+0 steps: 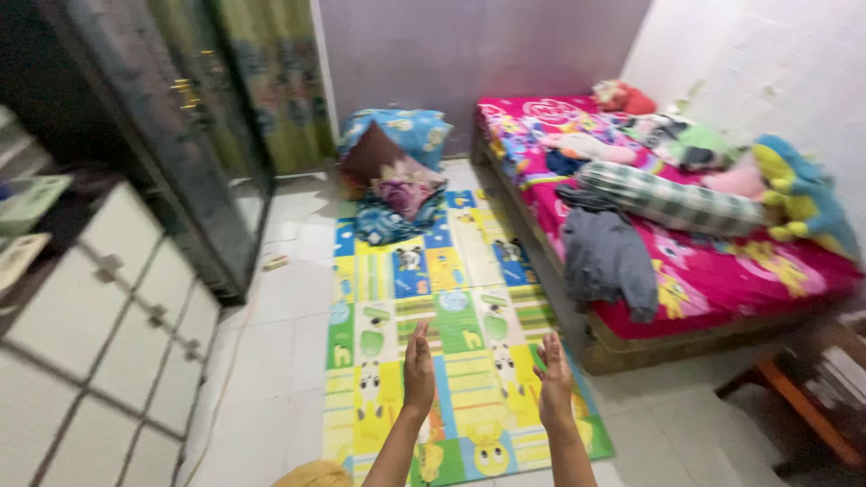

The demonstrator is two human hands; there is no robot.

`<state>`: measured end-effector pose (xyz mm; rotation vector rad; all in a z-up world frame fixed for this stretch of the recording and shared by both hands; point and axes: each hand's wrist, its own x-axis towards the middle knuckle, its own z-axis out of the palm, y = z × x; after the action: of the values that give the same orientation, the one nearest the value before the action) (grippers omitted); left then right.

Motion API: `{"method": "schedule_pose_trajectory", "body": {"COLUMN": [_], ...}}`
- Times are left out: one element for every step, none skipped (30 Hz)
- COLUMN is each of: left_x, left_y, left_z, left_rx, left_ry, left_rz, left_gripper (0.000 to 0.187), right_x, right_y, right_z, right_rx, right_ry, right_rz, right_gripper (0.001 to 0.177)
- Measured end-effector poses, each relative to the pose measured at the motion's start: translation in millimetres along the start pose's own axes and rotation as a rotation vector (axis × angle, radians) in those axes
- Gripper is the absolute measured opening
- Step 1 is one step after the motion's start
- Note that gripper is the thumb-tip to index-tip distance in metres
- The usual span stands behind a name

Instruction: The person picks up a bolster and a plush toy from the floor and places them on the bed. They put a white robot toy in a basket on a shelf, fold a blue garment on the bed, and hang a grey shirt on a door rack. They then rearrange various plush toys and pillows on the bed and floor.

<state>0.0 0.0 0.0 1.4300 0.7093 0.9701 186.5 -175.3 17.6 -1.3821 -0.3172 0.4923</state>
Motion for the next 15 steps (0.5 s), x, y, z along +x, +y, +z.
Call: {"method": "schedule_pose_trajectory", "body": {"left_x": [3, 7, 12, 17, 22, 27, 33, 39, 45, 52, 60, 68, 76, 85, 97], "left_y": [10, 19, 26, 31, 35, 37, 37, 36, 32, 27, 23, 19, 13, 6, 0], "left_z": [17, 34, 50, 66, 80, 94, 107, 120, 131, 140, 149, 157, 165, 172, 179], "left_rx": [-0.004, -0.024, -0.043, -0.045, -0.031, -0.017, -0.016, -0.018, -0.02, -0.019, -0.024, -0.029, -0.028, -0.011, 0.006], "left_ry": [-0.025, -0.047, -0.068, -0.091, -0.11, -0.128, -0.146, -0.162, -0.177, -0.192, -0.203, -0.215, -0.228, -0.223, -0.219], "left_rz": [-0.004, -0.056, -0.109, -0.113, -0.151, -0.189, -0.191, -0.181, -0.173, -0.177, -0.164, -0.151, -0.156, -0.155, -0.153], "left_gripper": [0.084, 0.084, 0.084, 0.084, 0.083, 0.083, 0.083, 0.083, 0.082, 0.082, 0.082, 0.082, 0.082, 0.081, 0.08], "right_x": [10, 19, 29, 39, 48, 56, 64, 71, 77, 82, 88, 95, 103, 111, 121], "right_y": [-1, -2, -2, -3, -4, -7, -10, -13, -15, -16, -17, -18, -18, -17, -17], "right_z": [-12, -23, -33, -43, -51, -59, -66, -72, -77, -81, -84, -86, -88, -90, -90], "right_rx": [0.0, 0.01, 0.02, 0.02, 0.018, 0.015, 0.017, 0.013, 0.008, 0.01, 0.005, 0.001, 0.001, 0.0, -0.001], "right_ry": [0.025, 0.027, 0.028, 0.051, 0.062, 0.073, 0.091, 0.096, 0.099, 0.115, 0.127, 0.14, 0.154, 0.161, 0.168], "right_rz": [-0.003, -0.004, -0.004, -0.007, -0.01, -0.013, -0.014, -0.006, 0.004, 0.004, 0.003, 0.003, 0.004, 0.003, 0.0], "right_gripper": [0.081, 0.082, 0.082, 0.082, 0.082, 0.083, 0.083, 0.083, 0.083, 0.083, 0.083, 0.082, 0.082, 0.083, 0.083]}}
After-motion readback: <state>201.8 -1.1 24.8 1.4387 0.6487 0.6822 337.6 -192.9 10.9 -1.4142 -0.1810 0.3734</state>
